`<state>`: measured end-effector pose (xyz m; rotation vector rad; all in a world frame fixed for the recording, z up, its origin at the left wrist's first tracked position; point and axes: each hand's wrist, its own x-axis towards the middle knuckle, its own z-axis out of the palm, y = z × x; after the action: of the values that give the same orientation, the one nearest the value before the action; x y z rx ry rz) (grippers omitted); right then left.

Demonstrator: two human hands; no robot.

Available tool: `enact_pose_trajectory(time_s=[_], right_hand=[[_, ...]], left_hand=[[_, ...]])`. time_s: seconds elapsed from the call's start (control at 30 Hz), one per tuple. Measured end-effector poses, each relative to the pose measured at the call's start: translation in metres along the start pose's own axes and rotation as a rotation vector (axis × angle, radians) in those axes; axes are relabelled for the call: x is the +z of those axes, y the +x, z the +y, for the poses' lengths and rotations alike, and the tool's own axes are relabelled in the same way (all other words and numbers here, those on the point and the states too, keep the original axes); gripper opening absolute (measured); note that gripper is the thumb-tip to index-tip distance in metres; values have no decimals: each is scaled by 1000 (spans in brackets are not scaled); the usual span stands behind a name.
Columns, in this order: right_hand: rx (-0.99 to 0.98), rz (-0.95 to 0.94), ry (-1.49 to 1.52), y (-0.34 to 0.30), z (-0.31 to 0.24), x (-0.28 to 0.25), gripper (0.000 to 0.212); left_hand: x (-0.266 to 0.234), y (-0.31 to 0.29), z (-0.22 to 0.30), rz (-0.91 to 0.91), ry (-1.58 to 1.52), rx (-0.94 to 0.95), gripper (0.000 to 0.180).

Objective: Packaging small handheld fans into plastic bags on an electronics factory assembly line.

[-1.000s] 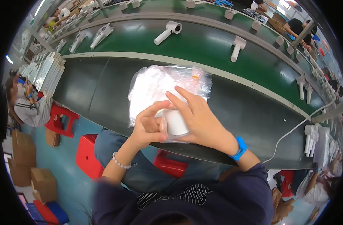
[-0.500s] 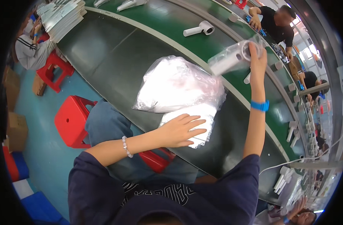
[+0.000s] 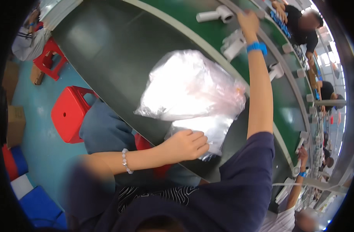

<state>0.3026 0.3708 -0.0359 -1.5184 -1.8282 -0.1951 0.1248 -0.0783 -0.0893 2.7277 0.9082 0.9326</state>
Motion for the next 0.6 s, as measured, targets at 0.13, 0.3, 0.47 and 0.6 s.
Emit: enact_pose_trajectory(time_s=[0.13, 0.3, 0.47, 0.6], right_hand=[[-92, -207, -104, 53, 12, 59, 67], [295, -875, 911, 63, 22, 88, 35], [351, -496, 597, 57, -27, 83, 25], [-251, 25, 182, 31, -77, 41, 55]], left_hand=[[1, 11, -2, 43, -104, -23, 19], [-8, 12, -4, -74, -212, -83, 17], [-8, 5, 0, -82, -55, -73, 14], [-1, 2, -1, -22, -32, -61, 16]])
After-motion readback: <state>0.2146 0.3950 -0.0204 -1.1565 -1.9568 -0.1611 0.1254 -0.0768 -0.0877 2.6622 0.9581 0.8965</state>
